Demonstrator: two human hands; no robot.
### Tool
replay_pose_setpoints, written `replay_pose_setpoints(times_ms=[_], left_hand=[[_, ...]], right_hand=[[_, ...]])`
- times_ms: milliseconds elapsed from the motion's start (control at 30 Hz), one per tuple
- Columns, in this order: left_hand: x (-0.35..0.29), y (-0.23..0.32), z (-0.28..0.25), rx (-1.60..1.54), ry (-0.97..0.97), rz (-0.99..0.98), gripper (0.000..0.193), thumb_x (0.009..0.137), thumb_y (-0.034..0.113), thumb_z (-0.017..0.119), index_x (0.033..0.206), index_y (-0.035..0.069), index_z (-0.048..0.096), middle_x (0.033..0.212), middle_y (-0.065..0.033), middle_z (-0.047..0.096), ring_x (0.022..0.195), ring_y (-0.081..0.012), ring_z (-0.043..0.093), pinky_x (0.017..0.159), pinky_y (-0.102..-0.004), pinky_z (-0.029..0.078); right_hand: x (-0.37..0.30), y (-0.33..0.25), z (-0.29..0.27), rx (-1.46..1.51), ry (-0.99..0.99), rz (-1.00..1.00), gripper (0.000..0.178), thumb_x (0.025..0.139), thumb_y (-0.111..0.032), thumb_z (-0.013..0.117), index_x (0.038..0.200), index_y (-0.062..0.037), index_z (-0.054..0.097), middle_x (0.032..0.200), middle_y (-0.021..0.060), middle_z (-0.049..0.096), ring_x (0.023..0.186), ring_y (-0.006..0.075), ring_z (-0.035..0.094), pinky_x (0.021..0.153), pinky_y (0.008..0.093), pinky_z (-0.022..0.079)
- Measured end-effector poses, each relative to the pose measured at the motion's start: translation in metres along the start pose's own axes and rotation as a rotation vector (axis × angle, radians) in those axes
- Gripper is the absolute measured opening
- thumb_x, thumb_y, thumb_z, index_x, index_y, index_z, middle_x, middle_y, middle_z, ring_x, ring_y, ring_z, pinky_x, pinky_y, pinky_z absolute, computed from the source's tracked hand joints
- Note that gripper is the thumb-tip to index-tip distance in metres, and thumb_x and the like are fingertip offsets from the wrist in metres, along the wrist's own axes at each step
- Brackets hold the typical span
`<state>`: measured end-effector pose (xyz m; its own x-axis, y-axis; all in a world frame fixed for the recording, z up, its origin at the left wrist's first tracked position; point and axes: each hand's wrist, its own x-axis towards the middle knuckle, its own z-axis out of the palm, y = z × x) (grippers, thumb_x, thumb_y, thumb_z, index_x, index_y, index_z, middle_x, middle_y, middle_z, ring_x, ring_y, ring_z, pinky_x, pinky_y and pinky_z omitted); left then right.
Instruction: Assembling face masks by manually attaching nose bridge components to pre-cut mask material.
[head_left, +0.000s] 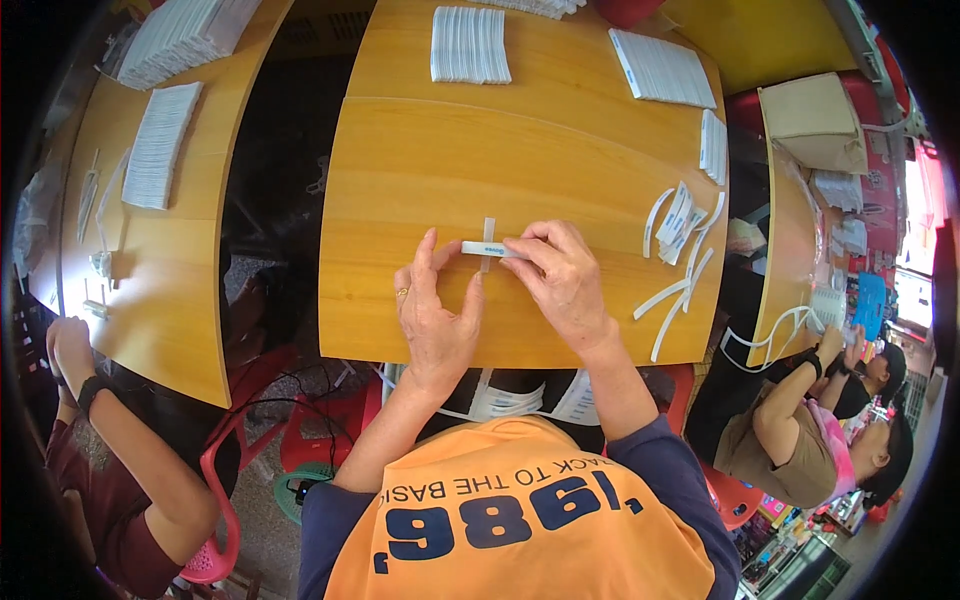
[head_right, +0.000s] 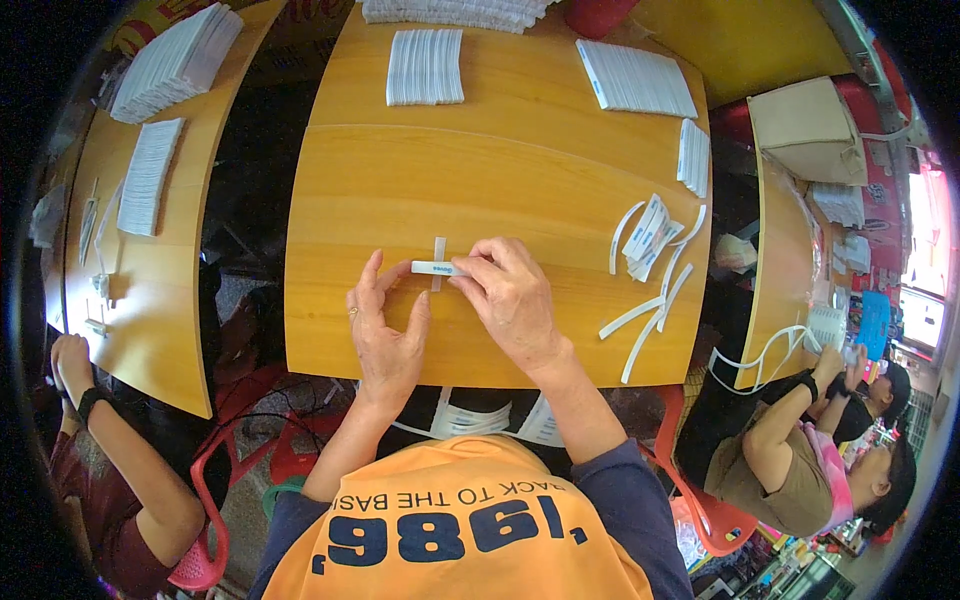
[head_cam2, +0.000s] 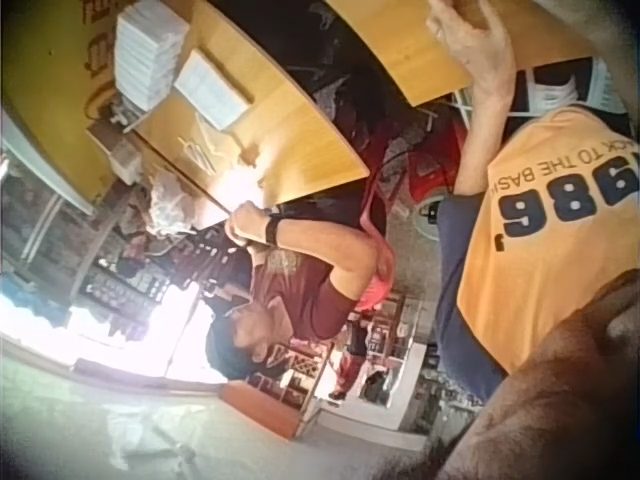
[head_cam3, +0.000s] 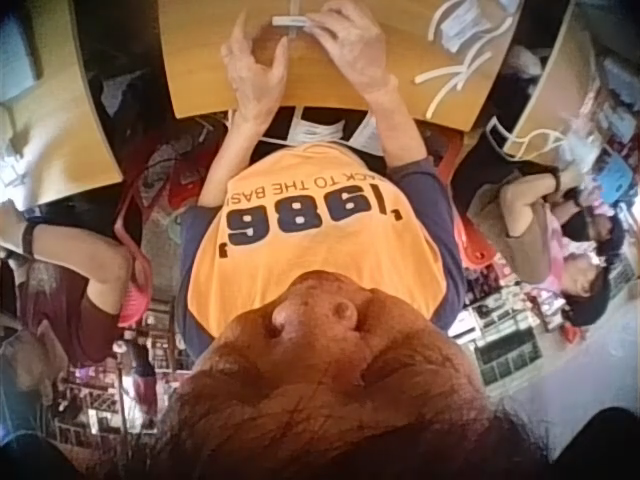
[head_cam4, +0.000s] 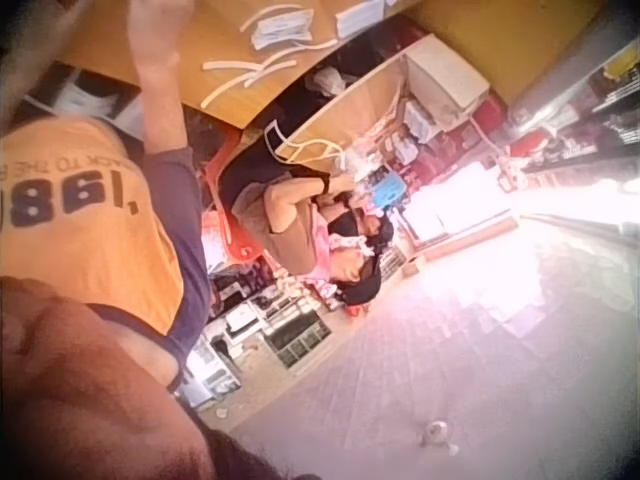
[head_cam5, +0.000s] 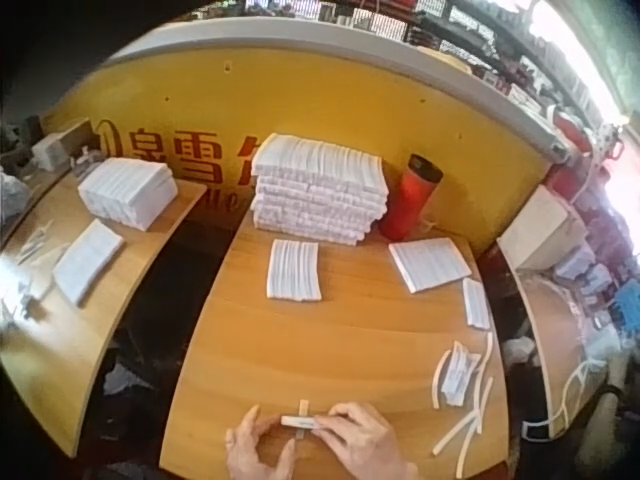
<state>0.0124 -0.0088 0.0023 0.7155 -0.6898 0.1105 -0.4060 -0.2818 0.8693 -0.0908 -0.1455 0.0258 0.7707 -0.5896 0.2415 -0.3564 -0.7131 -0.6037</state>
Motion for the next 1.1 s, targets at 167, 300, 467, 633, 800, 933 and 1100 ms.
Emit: replay_pose_setpoints(times_ms=[167,300,467,633,800,933,1100], left_hand=[[0.0,-0.002,0.0,0.015,0.006,0.019,0.068,0.084,0.002,0.071,0.144,0.002,0.039,0.12,-0.0137,0.067,0.109,-0.0284,0.056,0.1,-0.0405,0.04],[0.0,-0.003,0.001,0.012,0.014,0.022,0.068,0.084,0.002,0.071,0.144,0.002,0.039,0.12,-0.0134,0.067,0.109,-0.0282,0.056,0.099,-0.0403,0.041],[0.0,-0.002,0.001,0.036,0.011,0.036,0.067,0.084,0.002,0.071,0.143,0.001,0.04,0.12,-0.0136,0.067,0.108,-0.0281,0.056,0.098,-0.0398,0.042],[0.001,-0.001,0.001,0.078,0.036,0.072,0.059,0.084,0.003,0.072,0.137,0.002,0.049,0.117,-0.0131,0.066,0.108,-0.0301,0.055,0.097,-0.0408,0.042],[0.021,0.005,-0.005,0.245,0.022,0.211,0.043,0.08,0.006,0.077,0.121,0.008,0.067,0.114,-0.0103,0.065,0.106,-0.0304,0.055,0.093,-0.0405,0.044],[0.051,-0.003,-0.009,0.276,-0.153,0.421,0.03,0.076,0.009,0.079,0.105,0.009,0.074,0.106,-0.0068,0.066,0.103,-0.0294,0.056,0.088,-0.0399,0.047],[0.059,-0.006,-0.014,0.174,-0.288,0.35,0.023,0.075,0.009,0.079,0.098,0.006,0.076,0.099,-0.0072,0.066,0.098,-0.0285,0.057,0.086,-0.0388,0.048]], right_hand=[[0.001,0.001,0.003,-0.004,-0.016,0.0,0.021,0.072,-0.006,0.08,0.091,-0.0046,0.072,0.09,0.0066,0.06,0.085,0.0261,0.061,0.072,0.0373,0.052],[0.002,0.003,0.003,-0.005,-0.029,-0.003,0.02,0.073,-0.006,0.08,0.091,-0.0049,0.072,0.09,0.0064,0.06,0.086,0.0264,0.061,0.074,0.0378,0.052],[0.002,0.005,0.004,-0.007,-0.041,-0.018,0.019,0.074,-0.008,0.079,0.091,-0.0053,0.073,0.09,0.007,0.061,0.088,0.0277,0.061,0.077,0.0391,0.051],[0.003,0.008,0.002,-0.021,-0.061,-0.028,0.018,0.074,-0.009,0.079,0.091,-0.0048,0.072,0.09,0.0073,0.062,0.09,0.0284,0.06,0.08,0.0402,0.051],[0.001,0.013,0.004,0.003,-0.059,-0.035,0.02,0.074,-0.009,0.078,0.093,-0.0047,0.072,0.091,0.0083,0.062,0.093,0.0292,0.06,0.081,0.0405,0.05],[0.0,0.018,-0.004,0.023,-0.086,-0.033,0.025,0.074,-0.008,0.078,0.098,-0.0041,0.071,0.096,0.0097,0.063,0.095,0.0302,0.06,0.083,0.0403,0.05],[-0.005,0.028,-0.02,0.07,-0.09,0.024,0.028,0.073,-0.008,0.079,0.1,-0.0033,0.071,0.098,0.0101,0.063,0.096,0.03,0.06,0.084,0.0389,0.05]])
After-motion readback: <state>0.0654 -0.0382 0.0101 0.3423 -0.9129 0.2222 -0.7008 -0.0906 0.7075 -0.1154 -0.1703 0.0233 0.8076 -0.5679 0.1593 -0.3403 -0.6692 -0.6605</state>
